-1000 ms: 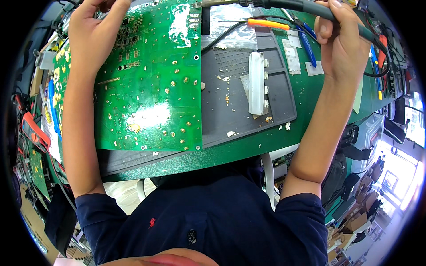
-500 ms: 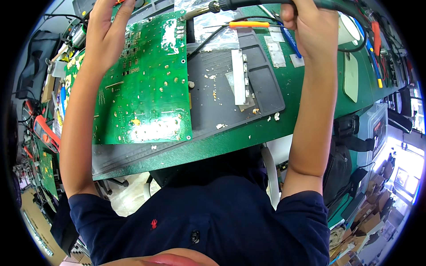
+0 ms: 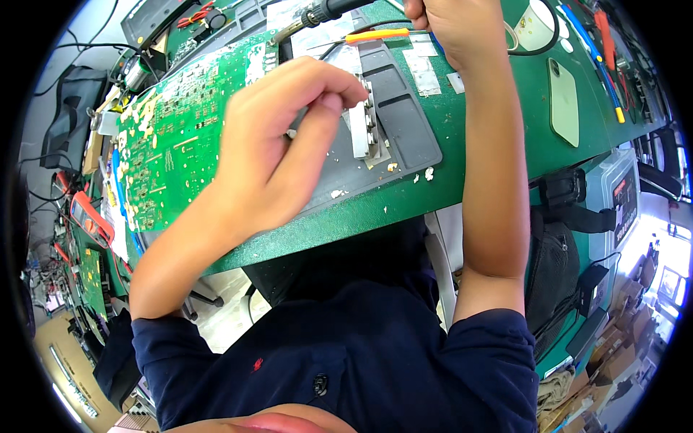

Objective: The person solders components on a large green circuit board using a soldering iron and solder wire, uses a desoldering pump to remove excess solder, and manipulates wires with a small screwdriver and by hand.

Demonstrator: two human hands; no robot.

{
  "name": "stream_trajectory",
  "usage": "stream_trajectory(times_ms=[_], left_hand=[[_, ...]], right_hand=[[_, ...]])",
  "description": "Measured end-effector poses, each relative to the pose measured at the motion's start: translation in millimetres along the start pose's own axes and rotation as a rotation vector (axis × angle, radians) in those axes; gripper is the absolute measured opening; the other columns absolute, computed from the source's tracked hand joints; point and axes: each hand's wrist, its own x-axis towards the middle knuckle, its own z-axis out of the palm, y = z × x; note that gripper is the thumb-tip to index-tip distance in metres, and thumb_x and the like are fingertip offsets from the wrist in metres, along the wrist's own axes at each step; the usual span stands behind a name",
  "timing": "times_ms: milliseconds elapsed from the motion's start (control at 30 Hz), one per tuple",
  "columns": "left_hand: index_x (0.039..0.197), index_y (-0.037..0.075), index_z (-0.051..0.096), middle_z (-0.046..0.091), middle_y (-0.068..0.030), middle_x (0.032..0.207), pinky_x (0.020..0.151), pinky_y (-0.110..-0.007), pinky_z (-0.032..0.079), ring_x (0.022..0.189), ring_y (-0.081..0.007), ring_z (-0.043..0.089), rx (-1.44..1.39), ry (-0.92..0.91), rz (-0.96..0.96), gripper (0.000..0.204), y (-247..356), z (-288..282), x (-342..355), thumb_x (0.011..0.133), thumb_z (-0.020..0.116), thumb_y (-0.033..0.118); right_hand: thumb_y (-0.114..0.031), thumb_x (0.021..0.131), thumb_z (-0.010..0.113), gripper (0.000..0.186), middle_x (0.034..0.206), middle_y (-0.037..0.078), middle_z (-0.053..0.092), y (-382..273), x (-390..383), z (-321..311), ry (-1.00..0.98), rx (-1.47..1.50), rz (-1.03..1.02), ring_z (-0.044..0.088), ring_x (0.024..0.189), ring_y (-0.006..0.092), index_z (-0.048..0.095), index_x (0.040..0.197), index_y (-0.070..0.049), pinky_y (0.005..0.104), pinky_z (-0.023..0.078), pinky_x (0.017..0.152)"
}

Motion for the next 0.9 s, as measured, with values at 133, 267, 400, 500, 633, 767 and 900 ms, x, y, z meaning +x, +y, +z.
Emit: stream_trajectory(times_ms=[133,267,400,500,633,767,900], left_hand=[[0.099,-0.005,0.066,0.066,-0.0181,0.095,0.081,-0.041,0.052,0.088,-0.0319,0.066,0.157,0.073,-0.086,0.021,-9.3,24.9,15.7,0.096,0.055,0.012],[0.096,-0.003,0.070,0.067,-0.0217,0.103,0.088,-0.046,0.052,0.098,-0.0389,0.066,0.535,-0.122,-0.151,0.029,-14.2,49.1,46.2,0.093,0.055,0.021],[0.105,0.000,0.074,0.068,-0.0214,0.116,0.094,-0.043,0.053,0.108,-0.0368,0.065,0.768,-0.461,-0.316,0.035,-18.0,65.9,74.8,0.090,0.057,0.027],[0.116,0.002,0.073,0.068,-0.0179,0.123,0.096,-0.042,0.052,0.114,-0.0315,0.065,0.789,-0.554,-0.398,0.038,-22.0,74.6,88.6,0.088,0.061,0.026],[0.114,0.007,0.074,0.071,-0.0130,0.120,0.092,-0.040,0.055,0.112,-0.0279,0.068,0.752,-0.616,-0.466,0.033,-32.5,82.1,101.5,0.082,0.069,0.015],[0.101,0.010,0.073,0.075,-0.0084,0.101,0.078,-0.036,0.059,0.097,-0.0256,0.073,0.775,-0.458,-0.329,0.021,-48.5,87.1,100.2,0.080,0.073,0.011],[0.098,0.010,0.073,0.074,-0.0078,0.099,0.074,-0.035,0.059,0.094,-0.0245,0.074,0.772,-0.366,-0.293,0.018,-54.8,89.2,95.4,0.080,0.074,0.012]], right_hand=[[-0.017,0.097,0.064,0.026,0.057,0.001,0.058,2.3,0.7,-0.5,-0.039,0.001,-0.050,0.049,0.043,0.0073,0.063,0.073,-0.006,0.0220,0.036,0.041],[-0.017,0.097,0.064,0.027,0.056,0.002,0.058,9.5,4.7,-4.0,-0.042,0.053,-0.030,0.050,0.043,0.0074,0.062,0.072,-0.007,0.0220,0.036,0.041],[-0.016,0.099,0.063,0.021,0.062,0.003,0.060,14.3,9.9,-9.4,-0.098,0.052,-0.011,0.054,0.050,0.0093,0.068,0.085,-0.001,0.0228,0.041,0.046],[-0.017,0.099,0.067,0.020,0.063,0.001,0.056,13.7,11.2,-10.1,-0.116,0.113,-0.010,0.049,0.053,0.0072,0.072,0.092,0.001,0.0216,0.037,0.048],[-0.015,0.096,0.069,0.020,0.062,0.002,0.061,8.2,8.0,-8.3,-0.149,0.110,-0.029,0.053,0.051,0.0079,0.074,0.090,0.004,0.0221,0.039,0.049],[-0.014,0.097,0.068,0.021,0.062,0.003,0.060,3.5,6.0,-6.0,-0.148,0.109,-0.039,0.053,0.052,0.0087,0.073,0.089,0.005,0.0226,0.040,0.050],[-0.014,0.097,0.067,0.022,0.062,0.004,0.061,2.2,6.1,-5.8,-0.152,0.128,-0.012,0.053,0.052,0.0090,0.073,0.088,0.005,0.0225,0.040,0.050]])
